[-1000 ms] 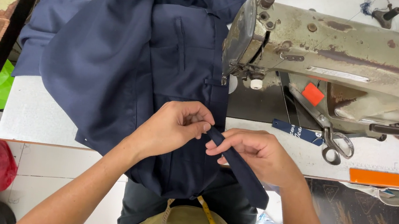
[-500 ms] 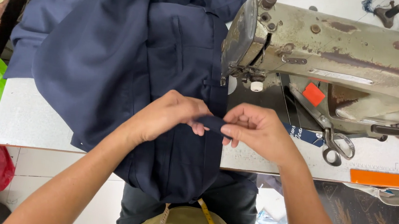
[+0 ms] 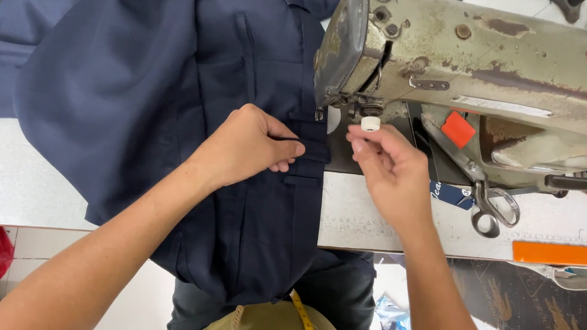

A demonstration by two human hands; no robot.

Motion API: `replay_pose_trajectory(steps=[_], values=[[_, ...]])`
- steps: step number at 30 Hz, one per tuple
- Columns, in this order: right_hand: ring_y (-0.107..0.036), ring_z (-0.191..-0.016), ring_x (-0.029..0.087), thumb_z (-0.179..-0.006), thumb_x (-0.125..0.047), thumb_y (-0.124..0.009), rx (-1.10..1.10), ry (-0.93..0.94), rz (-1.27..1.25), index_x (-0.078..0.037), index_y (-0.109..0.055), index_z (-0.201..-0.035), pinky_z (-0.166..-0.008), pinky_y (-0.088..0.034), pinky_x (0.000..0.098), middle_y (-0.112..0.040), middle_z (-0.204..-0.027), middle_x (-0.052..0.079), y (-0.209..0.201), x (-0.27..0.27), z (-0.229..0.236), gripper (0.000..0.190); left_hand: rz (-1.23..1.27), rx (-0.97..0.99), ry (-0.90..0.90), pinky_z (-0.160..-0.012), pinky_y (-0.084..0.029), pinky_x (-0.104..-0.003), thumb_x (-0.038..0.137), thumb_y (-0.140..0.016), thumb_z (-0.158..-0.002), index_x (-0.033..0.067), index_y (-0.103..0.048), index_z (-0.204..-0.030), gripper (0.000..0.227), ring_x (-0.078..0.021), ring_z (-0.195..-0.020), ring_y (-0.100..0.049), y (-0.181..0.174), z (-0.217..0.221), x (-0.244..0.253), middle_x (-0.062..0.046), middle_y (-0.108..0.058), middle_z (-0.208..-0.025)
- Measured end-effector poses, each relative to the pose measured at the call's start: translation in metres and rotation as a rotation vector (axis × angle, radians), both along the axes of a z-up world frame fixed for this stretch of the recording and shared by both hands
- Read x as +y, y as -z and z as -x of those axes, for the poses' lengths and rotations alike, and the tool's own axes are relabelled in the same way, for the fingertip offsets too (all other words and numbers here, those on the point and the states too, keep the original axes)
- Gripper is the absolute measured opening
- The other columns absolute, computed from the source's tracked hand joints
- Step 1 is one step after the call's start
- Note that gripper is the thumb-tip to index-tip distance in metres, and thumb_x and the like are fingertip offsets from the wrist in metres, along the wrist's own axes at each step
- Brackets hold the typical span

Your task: Attaching belt loops to trousers and handles to a bag using an industrial sewing machine.

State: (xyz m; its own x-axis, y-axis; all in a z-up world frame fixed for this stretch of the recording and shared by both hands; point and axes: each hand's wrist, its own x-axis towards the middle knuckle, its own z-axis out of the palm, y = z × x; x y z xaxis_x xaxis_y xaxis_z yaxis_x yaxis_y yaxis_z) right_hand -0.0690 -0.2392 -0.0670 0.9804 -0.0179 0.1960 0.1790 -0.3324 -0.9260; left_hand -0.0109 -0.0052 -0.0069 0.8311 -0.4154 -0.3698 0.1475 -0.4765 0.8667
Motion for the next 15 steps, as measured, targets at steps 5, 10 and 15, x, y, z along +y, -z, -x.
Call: replay_pose_trajectory(steps=[5,10,15], values=[[-0.069,-0.086,0.021,-0.095,0.001,-0.068,-0.263,0.063,0.286,-0.004,-0.076,-0.117,-0.071,-0.060,0.0300,-0.072,-0.111,0.010,-0.007,0.018,0.027,0.023,-0.080,-0.053,-0.010,-0.067,-0.060,-0.024,0.014,-0.069,-0.091,0.0037,-0.080,-0.107,0.021,-0.0105,-0.066,-0.073,0.002,0.001,0.000,-0.007,-0.077,-0.069],[-0.067,-0.105,0.031,-0.096,-0.001,-0.067,-0.417,-0.005,0.432,0.000,-0.072,-0.124,-0.087,-0.058,0.0384,-0.067,-0.121,0.015,-0.005,0.031,0.026,0.028,-0.067,-0.084,-0.039,-0.067,-0.061,-0.024,0.015,-0.070,-0.092,0.0043,-0.080,-0.107,0.021,-0.0101,-0.067,-0.073,0.009,0.001,-0.003,-0.007,-0.077,-0.070],[-0.062,-0.105,0.029,-0.100,-0.012,-0.061,-0.508,-0.053,0.743,-0.003,-0.071,-0.129,-0.088,-0.055,0.0387,-0.064,-0.124,0.012,0.007,0.037,0.024,0.032,-0.115,-0.082,0.033,-0.068,-0.061,-0.030,0.016,-0.065,-0.093,0.0055,-0.079,-0.110,0.024,-0.0138,-0.068,-0.073,-0.007,-0.003,0.007,-0.008,-0.078,-0.074]])
